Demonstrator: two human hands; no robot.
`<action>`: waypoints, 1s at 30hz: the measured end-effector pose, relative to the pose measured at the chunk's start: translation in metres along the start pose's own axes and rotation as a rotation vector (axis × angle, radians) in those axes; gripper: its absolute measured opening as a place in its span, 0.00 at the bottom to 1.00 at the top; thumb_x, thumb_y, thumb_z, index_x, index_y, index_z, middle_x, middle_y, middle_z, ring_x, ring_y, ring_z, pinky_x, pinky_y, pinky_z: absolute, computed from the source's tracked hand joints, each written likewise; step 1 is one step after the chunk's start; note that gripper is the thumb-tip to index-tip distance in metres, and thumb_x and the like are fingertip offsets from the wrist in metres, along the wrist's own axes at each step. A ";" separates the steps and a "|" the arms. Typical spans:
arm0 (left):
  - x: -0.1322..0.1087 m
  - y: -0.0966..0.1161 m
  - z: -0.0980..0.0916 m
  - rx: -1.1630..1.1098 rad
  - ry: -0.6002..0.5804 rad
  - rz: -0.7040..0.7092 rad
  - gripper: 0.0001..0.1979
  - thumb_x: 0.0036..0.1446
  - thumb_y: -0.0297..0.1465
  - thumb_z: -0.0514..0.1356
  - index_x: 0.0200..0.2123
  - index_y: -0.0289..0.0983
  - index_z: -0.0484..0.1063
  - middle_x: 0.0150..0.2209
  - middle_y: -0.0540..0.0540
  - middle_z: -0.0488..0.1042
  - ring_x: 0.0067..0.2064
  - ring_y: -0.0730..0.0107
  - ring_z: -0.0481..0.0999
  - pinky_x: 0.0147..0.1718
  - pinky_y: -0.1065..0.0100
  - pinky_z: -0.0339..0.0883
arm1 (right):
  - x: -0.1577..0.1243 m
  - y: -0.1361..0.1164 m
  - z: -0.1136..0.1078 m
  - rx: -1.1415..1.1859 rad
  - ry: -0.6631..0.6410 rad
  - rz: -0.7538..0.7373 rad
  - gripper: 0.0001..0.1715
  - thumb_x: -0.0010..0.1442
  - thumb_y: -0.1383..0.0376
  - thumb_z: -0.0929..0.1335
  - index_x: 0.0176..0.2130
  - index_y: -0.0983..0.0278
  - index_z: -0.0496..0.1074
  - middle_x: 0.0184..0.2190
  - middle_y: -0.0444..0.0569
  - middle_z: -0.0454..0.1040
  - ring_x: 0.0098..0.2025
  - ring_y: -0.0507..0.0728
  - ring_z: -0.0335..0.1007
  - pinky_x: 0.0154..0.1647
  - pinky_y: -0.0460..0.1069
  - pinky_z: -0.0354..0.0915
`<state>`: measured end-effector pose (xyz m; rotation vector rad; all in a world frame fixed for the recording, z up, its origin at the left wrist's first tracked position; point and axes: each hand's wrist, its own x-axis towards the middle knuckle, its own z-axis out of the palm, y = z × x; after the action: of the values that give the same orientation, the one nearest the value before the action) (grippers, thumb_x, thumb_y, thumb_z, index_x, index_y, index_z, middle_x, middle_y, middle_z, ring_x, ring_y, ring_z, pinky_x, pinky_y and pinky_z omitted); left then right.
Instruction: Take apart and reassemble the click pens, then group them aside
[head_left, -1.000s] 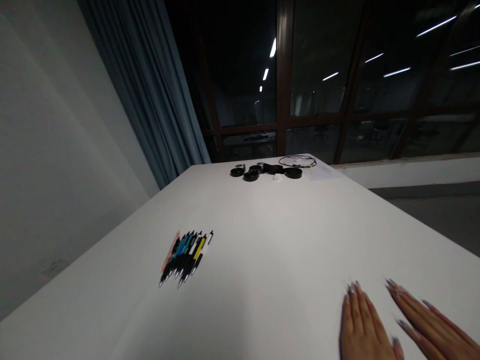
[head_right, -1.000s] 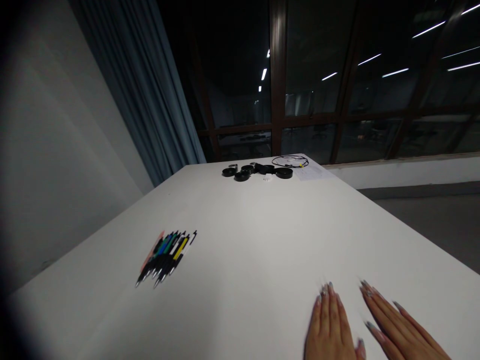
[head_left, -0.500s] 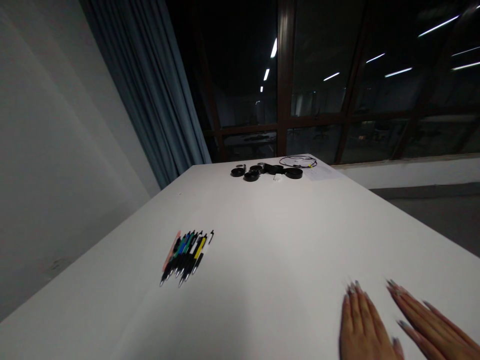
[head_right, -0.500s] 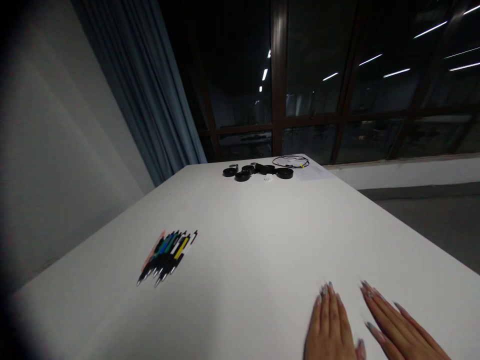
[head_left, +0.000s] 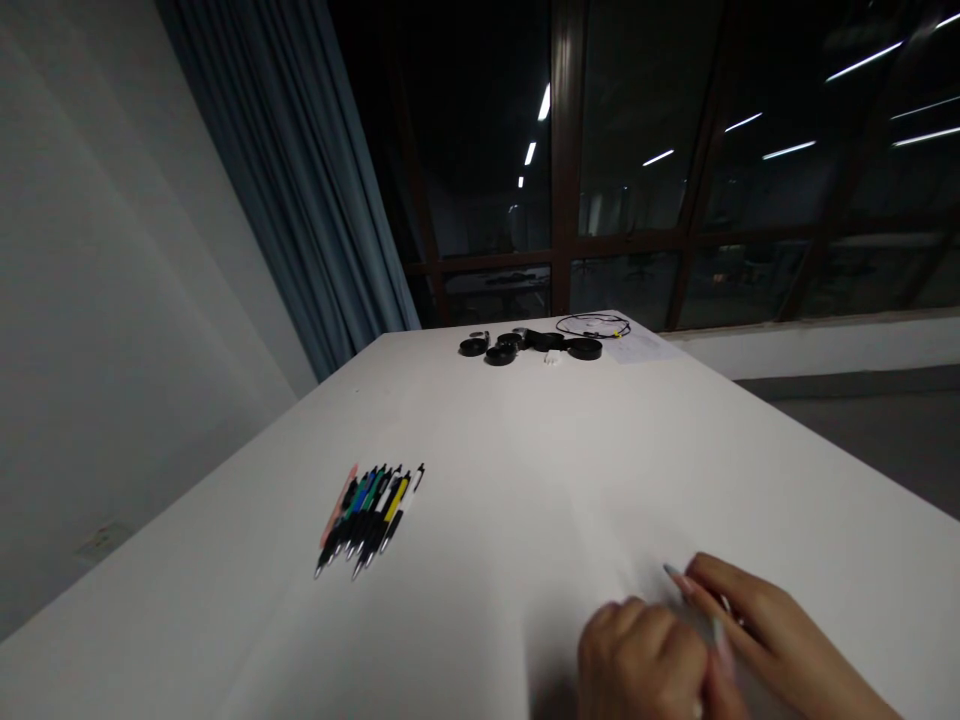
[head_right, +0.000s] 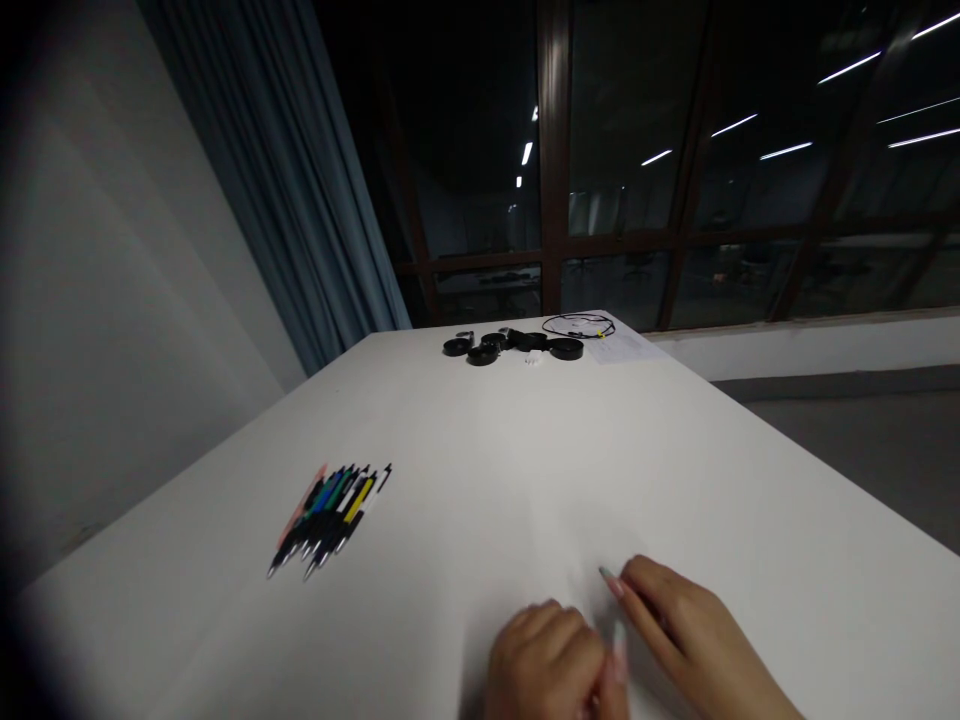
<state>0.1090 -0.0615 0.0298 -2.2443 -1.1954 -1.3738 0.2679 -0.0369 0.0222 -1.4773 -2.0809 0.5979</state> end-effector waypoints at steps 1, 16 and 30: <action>0.008 -0.019 -0.015 0.019 -0.056 -0.076 0.17 0.62 0.31 0.50 0.20 0.41 0.65 0.16 0.51 0.66 0.20 0.71 0.68 0.21 0.66 0.55 | 0.009 -0.008 0.001 -0.020 -0.018 -0.015 0.24 0.68 0.51 0.57 0.28 0.59 0.66 0.24 0.45 0.74 0.27 0.55 0.72 0.30 0.46 0.64; -0.012 -0.243 -0.116 0.784 -0.497 -0.659 0.19 0.63 0.35 0.49 0.47 0.35 0.76 0.44 0.37 0.77 0.48 0.52 0.75 0.46 0.57 0.66 | 0.039 0.004 0.013 0.033 -0.067 0.088 0.26 0.66 0.47 0.55 0.25 0.59 0.61 0.22 0.45 0.69 0.26 0.56 0.68 0.28 0.48 0.60; -0.029 -0.256 -0.107 0.788 -0.564 -0.667 0.20 0.61 0.37 0.48 0.43 0.35 0.76 0.41 0.37 0.78 0.45 0.50 0.76 0.42 0.56 0.67 | 0.038 0.011 0.017 0.082 -0.046 0.101 0.26 0.67 0.48 0.56 0.26 0.60 0.63 0.23 0.44 0.70 0.26 0.55 0.68 0.30 0.48 0.61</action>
<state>-0.1563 0.0236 0.0117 -1.7135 -2.2979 -0.2150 0.2547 0.0019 0.0077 -1.5420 -2.0001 0.7545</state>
